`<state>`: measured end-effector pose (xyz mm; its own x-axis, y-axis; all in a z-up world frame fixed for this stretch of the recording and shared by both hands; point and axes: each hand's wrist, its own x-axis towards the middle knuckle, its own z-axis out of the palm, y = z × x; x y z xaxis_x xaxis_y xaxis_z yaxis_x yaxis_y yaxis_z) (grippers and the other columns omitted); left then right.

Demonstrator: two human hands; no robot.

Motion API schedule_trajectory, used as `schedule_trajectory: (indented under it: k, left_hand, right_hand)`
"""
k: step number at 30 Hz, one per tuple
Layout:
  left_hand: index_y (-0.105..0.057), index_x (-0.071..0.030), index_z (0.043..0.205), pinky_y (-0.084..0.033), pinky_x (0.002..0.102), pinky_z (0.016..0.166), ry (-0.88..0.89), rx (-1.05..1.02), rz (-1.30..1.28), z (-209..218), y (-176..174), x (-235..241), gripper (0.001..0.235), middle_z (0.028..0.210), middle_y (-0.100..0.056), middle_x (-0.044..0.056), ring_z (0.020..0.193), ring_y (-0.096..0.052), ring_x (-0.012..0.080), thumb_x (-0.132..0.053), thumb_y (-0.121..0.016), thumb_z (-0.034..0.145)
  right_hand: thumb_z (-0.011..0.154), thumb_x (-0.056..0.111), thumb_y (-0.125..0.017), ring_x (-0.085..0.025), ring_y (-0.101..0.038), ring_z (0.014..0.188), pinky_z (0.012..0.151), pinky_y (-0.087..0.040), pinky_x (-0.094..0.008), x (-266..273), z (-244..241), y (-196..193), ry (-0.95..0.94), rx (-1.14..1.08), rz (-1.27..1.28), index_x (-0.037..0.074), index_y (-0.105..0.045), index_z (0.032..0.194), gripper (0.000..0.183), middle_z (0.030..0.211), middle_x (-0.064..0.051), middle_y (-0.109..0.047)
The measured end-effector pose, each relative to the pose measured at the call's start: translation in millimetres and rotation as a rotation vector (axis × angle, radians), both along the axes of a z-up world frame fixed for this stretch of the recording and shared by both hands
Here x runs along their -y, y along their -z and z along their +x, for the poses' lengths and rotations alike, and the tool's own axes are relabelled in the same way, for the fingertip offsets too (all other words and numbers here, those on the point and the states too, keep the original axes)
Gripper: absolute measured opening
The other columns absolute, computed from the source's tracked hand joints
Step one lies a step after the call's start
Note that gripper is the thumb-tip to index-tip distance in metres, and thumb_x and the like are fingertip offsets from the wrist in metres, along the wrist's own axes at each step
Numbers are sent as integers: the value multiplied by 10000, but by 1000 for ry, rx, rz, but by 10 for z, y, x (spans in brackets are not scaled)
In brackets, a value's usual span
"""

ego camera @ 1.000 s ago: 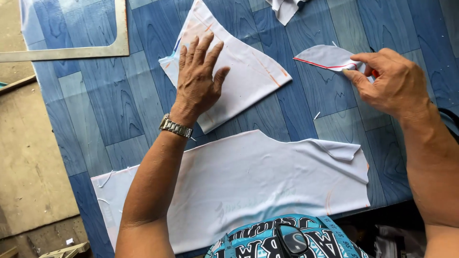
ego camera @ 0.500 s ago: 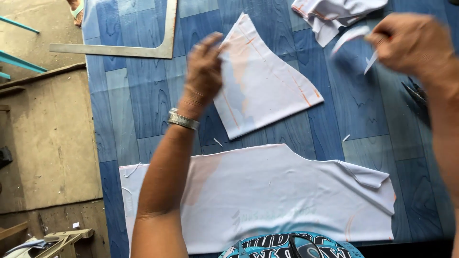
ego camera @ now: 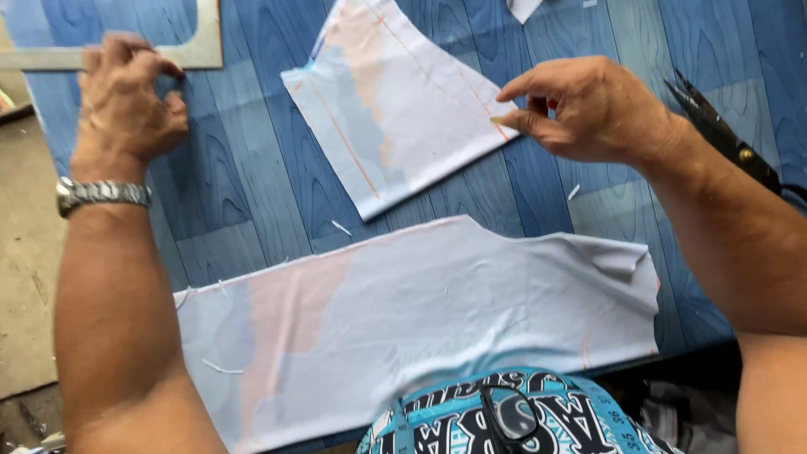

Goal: The person is measuring, marking, and cutting fabric pieces using a ruler, marking tool, and scissors on a cutting table.

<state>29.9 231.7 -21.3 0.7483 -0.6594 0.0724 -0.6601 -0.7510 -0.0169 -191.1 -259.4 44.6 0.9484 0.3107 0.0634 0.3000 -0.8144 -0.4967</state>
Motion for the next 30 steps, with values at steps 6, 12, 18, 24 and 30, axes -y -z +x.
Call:
schedule_trajectory:
  k: [6, 12, 18, 24, 30]
  left_hand:
    - [-560, 3, 1286, -434, 570, 863, -17, -115, -197, -14, -116, 454, 399, 1213, -566, 243, 1041, -519, 457, -20, -763, 944]
    - [-575, 36, 1378, -320, 730, 963, -133, -77, -254, 78, 82, 520, 443, 1261, -553, 335, 1158, -486, 567, -59, -703, 965]
    - [-671, -19, 1121, -354, 581, 872, -185, -8, -219, 231, 443, 379, 370, 1132, -617, 235, 1082, -509, 454, -365, -759, 1022]
    - [-513, 57, 1399, -211, 801, 961, -306, -125, -297, 57, 77, 752, 688, 1390, -421, 348, 1276, -311, 560, -364, -836, 961]
    - [-706, 192, 1060, -119, 676, 1090, -505, -261, 98, 426, 252, 826, 567, 1405, -422, 518, 1380, -215, 607, -301, -589, 805]
  right_hand:
    - [950, 188, -790, -138, -598, 608, 506, -515, -283, -283, -182, 6, -79, 20, 31, 103, -772, 1086, 161, 869, -24, -711]
    - [1008, 315, -762, -147, -627, 662, 490, -512, -282, -128, -271, 271, 39, 116, -193, 189, -780, 1200, 231, 975, 2, -665]
    - [1059, 391, -711, -156, -586, 674, 492, -494, -292, 146, -290, 562, 122, 119, -292, 225, -787, 1258, 270, 911, 7, -608]
    - [1031, 301, -766, -155, -600, 725, 527, -494, -304, 111, -338, 562, 161, 107, -163, 162, -773, 1247, 257, 897, -17, -612]
    - [1059, 330, -733, -132, -557, 685, 509, -492, -283, 78, -348, 383, 151, 133, -118, 133, -780, 1225, 261, 883, -18, -610]
